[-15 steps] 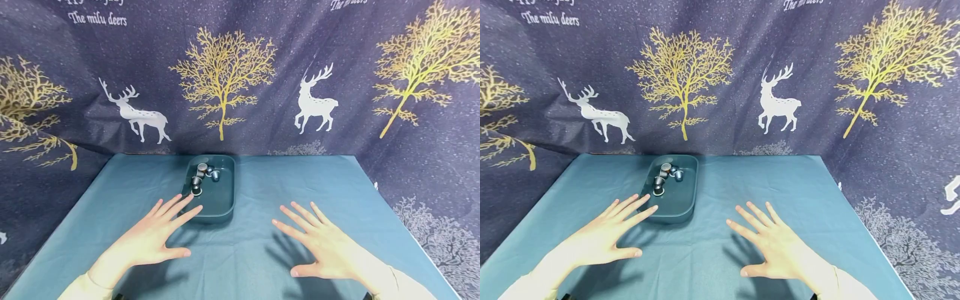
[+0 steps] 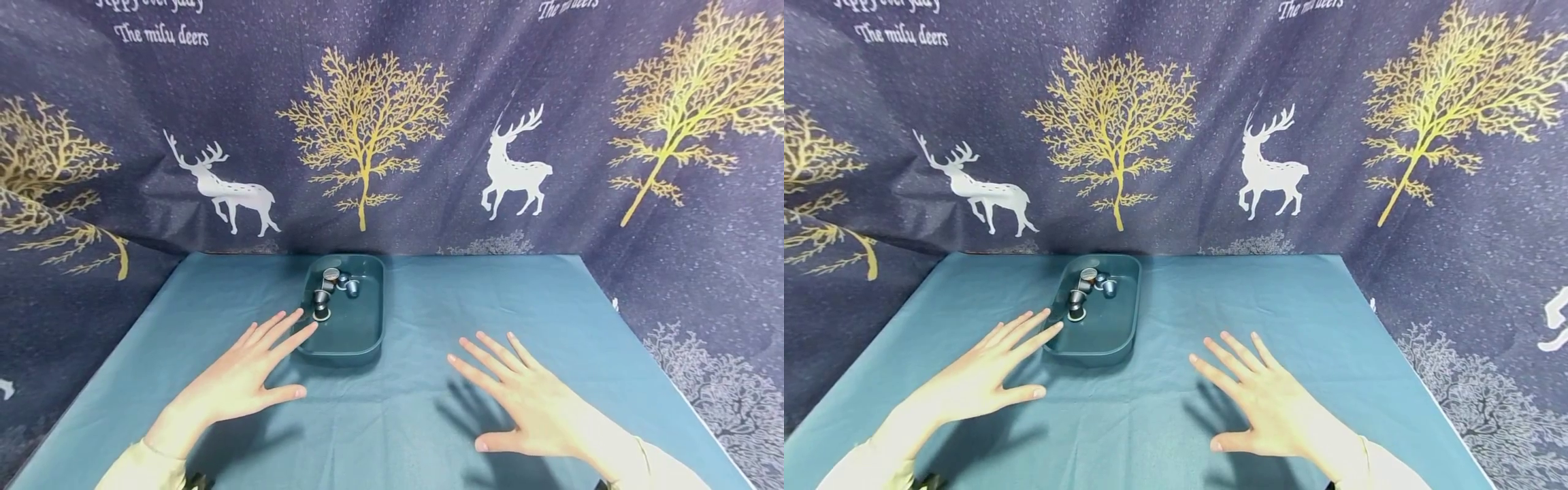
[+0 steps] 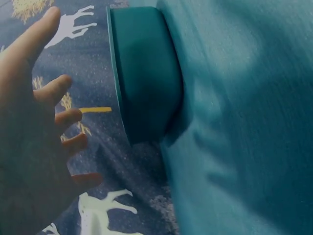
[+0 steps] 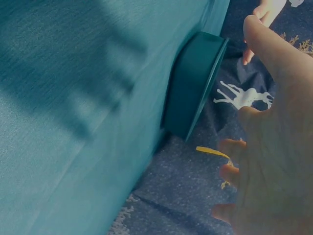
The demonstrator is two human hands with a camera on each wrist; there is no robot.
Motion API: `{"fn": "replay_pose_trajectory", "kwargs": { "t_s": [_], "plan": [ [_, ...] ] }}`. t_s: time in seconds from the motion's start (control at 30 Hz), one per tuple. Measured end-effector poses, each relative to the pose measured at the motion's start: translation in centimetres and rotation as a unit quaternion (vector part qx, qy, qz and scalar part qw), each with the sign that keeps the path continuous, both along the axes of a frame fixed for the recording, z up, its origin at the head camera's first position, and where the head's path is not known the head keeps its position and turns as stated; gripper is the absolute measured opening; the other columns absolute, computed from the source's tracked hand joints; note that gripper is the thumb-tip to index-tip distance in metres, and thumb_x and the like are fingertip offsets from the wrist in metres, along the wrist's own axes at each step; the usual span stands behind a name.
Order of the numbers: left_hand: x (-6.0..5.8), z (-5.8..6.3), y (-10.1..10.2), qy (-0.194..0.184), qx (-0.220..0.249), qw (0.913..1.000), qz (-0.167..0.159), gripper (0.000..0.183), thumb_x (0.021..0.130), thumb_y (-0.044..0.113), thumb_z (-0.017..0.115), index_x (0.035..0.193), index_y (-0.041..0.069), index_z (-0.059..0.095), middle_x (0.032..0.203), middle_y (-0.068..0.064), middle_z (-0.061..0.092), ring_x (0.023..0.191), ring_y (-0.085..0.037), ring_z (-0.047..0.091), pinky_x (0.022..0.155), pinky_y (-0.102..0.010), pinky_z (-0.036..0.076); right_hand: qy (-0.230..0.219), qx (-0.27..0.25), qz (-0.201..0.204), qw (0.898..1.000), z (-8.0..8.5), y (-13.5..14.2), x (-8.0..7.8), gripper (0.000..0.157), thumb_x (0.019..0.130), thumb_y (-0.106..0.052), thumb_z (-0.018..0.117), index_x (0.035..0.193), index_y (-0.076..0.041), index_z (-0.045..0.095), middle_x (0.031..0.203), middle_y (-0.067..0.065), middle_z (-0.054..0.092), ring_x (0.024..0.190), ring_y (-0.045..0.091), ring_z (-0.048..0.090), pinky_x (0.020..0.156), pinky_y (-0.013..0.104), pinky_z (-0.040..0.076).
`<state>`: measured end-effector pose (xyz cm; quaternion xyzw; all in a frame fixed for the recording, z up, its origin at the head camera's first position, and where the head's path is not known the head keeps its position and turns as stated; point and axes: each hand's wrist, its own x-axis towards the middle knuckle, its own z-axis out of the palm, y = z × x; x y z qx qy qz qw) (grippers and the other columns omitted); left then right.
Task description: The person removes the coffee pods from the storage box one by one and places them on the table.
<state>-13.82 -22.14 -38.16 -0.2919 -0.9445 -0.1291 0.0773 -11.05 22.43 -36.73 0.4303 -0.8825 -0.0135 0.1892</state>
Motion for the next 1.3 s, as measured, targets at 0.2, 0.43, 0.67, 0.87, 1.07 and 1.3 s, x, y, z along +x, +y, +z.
{"fn": "replay_pose_trajectory", "kwargs": {
  "t_s": [0.2,0.43,0.67,0.87,1.07,1.3],
  "plan": [
    [-0.2,-0.5,-0.6,0.006,0.024,0.9997,-0.002,0.09,0.08,0.054,0.076,0.155,0.035,0.03,0.163,0.004,0.028,0.148,-0.034,0.031,0.108,-0.069,0.029,0.0,-0.007,0.008,1.0,-0.1,0.0,-0.1,0.105,0.071,-0.075,0.068,0.155,-0.021,0.034,0.161,0.005,0.033,0.147,0.028,0.033,0.125,0.037,-0.013],
    [-0.3,-0.9,-0.5,0.004,0.035,0.9994,0.002,0.087,0.082,0.058,0.072,0.155,0.034,0.031,0.163,0.003,0.027,0.147,-0.036,0.033,0.107,-0.07,0.029,-0.004,-0.011,0.011,1.0,-0.3,0.0,-0.2,0.105,0.072,-0.075,0.067,0.155,-0.02,0.034,0.161,0.005,0.032,0.149,0.027,0.029,0.125,0.037,-0.012],
    [-0.8,-1.0,-0.4,0.003,0.041,0.9986,0.034,0.088,0.082,0.059,0.071,0.156,0.035,0.029,0.163,-0.002,0.029,0.147,-0.036,0.032,0.109,-0.069,0.028,-0.004,-0.009,0.006,1.0,-0.4,-0.1,-0.2,0.103,0.075,-0.073,0.066,0.156,-0.019,0.033,0.161,0.005,0.033,0.149,0.027,0.029,0.125,0.038,-0.011],
    [-1.3,-1.2,-0.2,-0.001,0.059,0.9956,0.072,0.084,0.089,0.057,0.064,0.158,0.031,0.023,0.161,-0.012,0.03,0.144,-0.039,0.035,0.108,-0.063,0.034,-0.009,-0.014,-0.003,1.0,-0.2,-0.1,-0.4,0.1,0.079,-0.073,0.062,0.156,-0.018,0.032,0.16,0.005,0.034,0.149,0.026,0.029,0.125,0.036,-0.012],
    [-1.4,-1.0,0.5,-0.046,0.081,0.9874,0.128,0.077,0.097,0.058,0.05,0.16,0.026,0.018,0.162,-0.012,0.028,0.145,-0.041,0.032,0.106,-0.065,0.035,-0.016,-0.009,-0.002,1.0,-0.1,-0.3,-0.6,0.101,0.077,-0.07,0.066,0.156,-0.018,0.032,0.16,0.005,0.034,0.149,0.027,0.03,0.124,0.036,-0.013],
    [-1.6,-1.0,1.1,-0.091,0.133,0.9718,0.172,0.082,0.097,0.054,0.053,0.16,0.013,0.018,0.159,-0.022,0.029,0.143,-0.046,0.031,0.107,-0.067,0.032,-0.027,0.002,-0.017,0.999,0.0,-0.3,-0.6,0.102,0.076,-0.068,0.068,0.157,-0.017,0.03,0.16,0.004,0.035,0.149,0.027,0.029,0.124,0.035,-0.015]
  ]
}}
